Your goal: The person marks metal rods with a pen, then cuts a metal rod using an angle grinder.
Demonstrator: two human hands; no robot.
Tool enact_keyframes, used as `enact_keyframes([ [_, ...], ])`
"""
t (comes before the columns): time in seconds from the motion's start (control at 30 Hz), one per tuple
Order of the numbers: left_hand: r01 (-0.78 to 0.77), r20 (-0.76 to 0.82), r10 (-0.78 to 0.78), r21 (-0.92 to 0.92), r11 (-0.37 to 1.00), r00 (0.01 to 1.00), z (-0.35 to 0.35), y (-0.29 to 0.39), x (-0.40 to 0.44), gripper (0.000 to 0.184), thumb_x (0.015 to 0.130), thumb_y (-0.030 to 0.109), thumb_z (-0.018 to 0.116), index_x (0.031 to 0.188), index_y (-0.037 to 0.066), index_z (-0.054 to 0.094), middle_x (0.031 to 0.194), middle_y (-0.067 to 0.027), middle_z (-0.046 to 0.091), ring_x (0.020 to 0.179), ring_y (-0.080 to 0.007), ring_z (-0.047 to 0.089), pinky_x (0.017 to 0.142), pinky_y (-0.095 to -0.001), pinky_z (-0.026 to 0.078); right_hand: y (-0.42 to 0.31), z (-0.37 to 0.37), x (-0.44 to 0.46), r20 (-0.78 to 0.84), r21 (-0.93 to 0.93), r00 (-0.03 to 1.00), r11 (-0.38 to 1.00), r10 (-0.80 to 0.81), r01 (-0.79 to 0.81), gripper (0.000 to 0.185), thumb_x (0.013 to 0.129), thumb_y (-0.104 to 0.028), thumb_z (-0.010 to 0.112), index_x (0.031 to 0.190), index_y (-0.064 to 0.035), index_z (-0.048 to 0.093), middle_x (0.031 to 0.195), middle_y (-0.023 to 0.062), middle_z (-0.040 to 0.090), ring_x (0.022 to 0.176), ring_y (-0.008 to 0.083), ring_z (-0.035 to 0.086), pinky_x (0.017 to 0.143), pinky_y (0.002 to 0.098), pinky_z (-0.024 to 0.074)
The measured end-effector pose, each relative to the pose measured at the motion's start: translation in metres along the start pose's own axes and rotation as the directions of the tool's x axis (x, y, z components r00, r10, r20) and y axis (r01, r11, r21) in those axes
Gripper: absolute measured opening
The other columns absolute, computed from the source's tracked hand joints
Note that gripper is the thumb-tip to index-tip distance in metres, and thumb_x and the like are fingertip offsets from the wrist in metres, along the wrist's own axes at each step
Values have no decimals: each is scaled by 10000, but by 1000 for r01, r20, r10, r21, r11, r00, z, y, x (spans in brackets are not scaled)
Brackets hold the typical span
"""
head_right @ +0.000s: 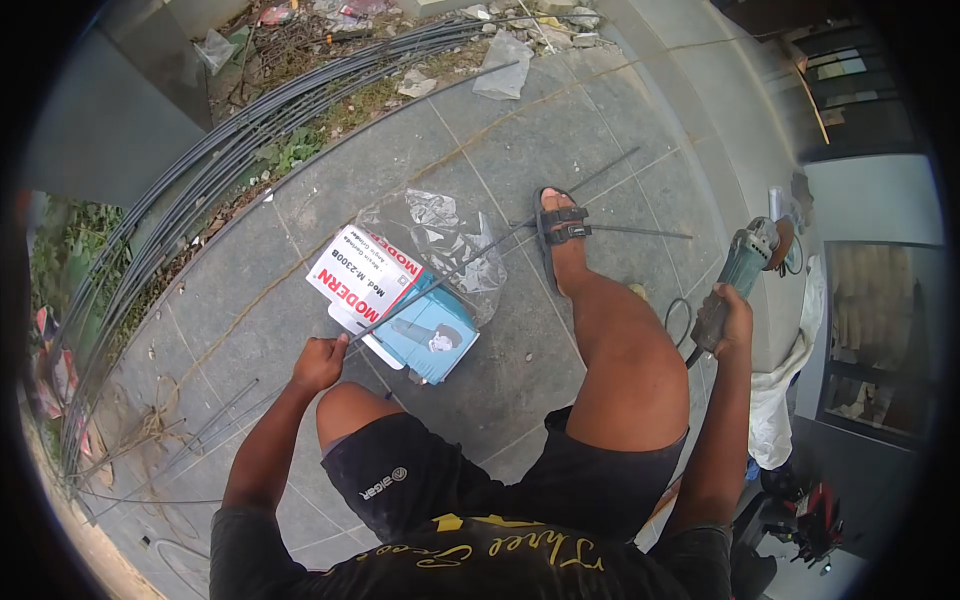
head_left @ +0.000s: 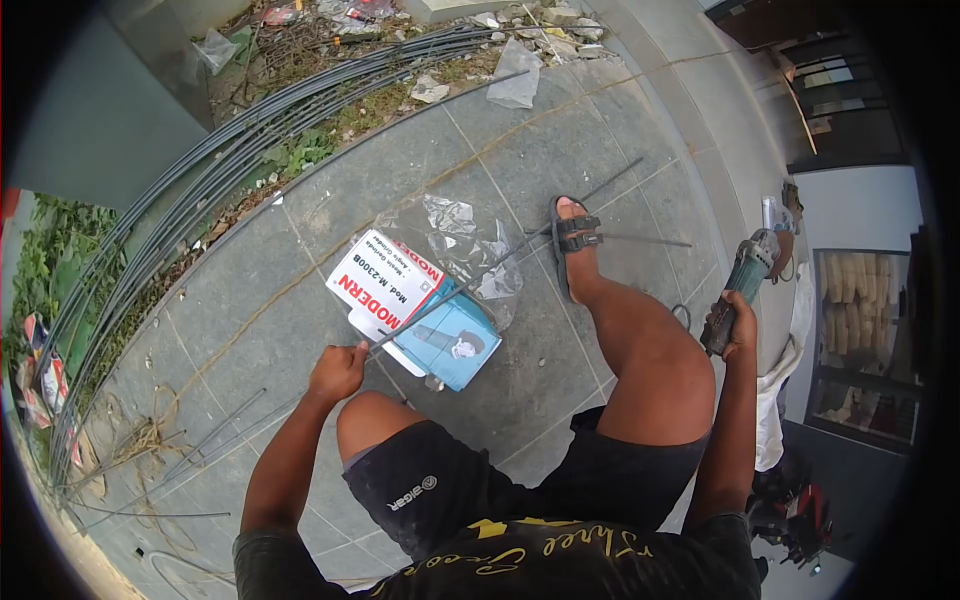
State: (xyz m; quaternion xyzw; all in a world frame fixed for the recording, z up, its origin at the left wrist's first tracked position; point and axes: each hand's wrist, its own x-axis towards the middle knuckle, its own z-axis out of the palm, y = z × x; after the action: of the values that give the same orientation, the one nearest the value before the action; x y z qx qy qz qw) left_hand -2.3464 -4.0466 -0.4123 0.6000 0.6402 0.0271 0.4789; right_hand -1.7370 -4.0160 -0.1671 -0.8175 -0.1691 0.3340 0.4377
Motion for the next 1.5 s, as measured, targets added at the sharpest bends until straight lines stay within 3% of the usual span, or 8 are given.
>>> enact_keyframes([
  [0.27,-62,-77,61,-12,998,995,7,-9,6,556,994,359,448,675,-69,603,660,-293,576,668,-468,591,666,-494,467,9,8,6,51,24,999,1000,-16,15,279,742,-243,712,906,-48,598,733,78,583,579,209,573,553,351,488],
  [0.33,11,-25,-11,-1,1000,1000,4,-2,4,549,990,391,435,757,-50,666,767,-302,627,807,-477,621,773,-498,489,10,0,-5,46,11,998,999,-33,33,274,741,-239,714,900,-47,600,729,72,582,572,203,572,546,352,485],
  [0.57,-56,-81,61,55,997,995,10,-11,5,562,994,411,415,803,-51,674,821,-306,636,836,-477,623,782,-503,488,27,-74,-72,-61,99,995,991,-82,88,283,740,-262,706,882,-53,576,688,77,578,529,206,579,497,333,485],
  [0.77,-114,-202,137,119,986,970,17,-10,1,574,995,429,409,813,-41,683,840,-306,637,844,-481,619,781,-517,482,27,-121,-110,-70,-43,983,985,-172,170,299,729,-190,702,942,-32,564,708,70,562,529,193,553,503,342,475],
  [1.07,-112,-201,132,109,988,971,16,0,-12,542,999,405,454,741,-41,624,718,-282,604,714,-469,591,664,-492,457,55,-7,-48,254,-56,947,974,-198,219,298,713,-136,711,951,-19,576,737,59,590,569,170,576,526,318,470],
  [1.17,-140,-175,157,109,984,972,13,-4,-10,569,1019,408,436,694,-47,539,589,-188,504,549,-276,449,593,-425,418,79,54,-40,380,-68,902,966,-205,248,327,692,-128,730,964,-10,592,777,51,608,612,151,576,569,317,470],
  [1.3,-44,-146,63,133,990,987,11,-4,-7,577,1013,426,431,725,-50,583,649,-244,563,610,-378,540,643,-451,443,90,121,-59,545,-87,820,961,-176,264,417,670,-139,751,1033,15,617,865,67,639,743,167,606,679,320,487],
  [1.5,-37,-171,53,96,995,984,17,-12,-1,602,1015,445,410,688,-43,542,594,-175,509,582,-265,485,622,-414,431,136,201,-82,698,-77,685,929,-209,363,512,627,-176,776,1071,41,640,959,134,686,842,213,653,748,323,509],
])
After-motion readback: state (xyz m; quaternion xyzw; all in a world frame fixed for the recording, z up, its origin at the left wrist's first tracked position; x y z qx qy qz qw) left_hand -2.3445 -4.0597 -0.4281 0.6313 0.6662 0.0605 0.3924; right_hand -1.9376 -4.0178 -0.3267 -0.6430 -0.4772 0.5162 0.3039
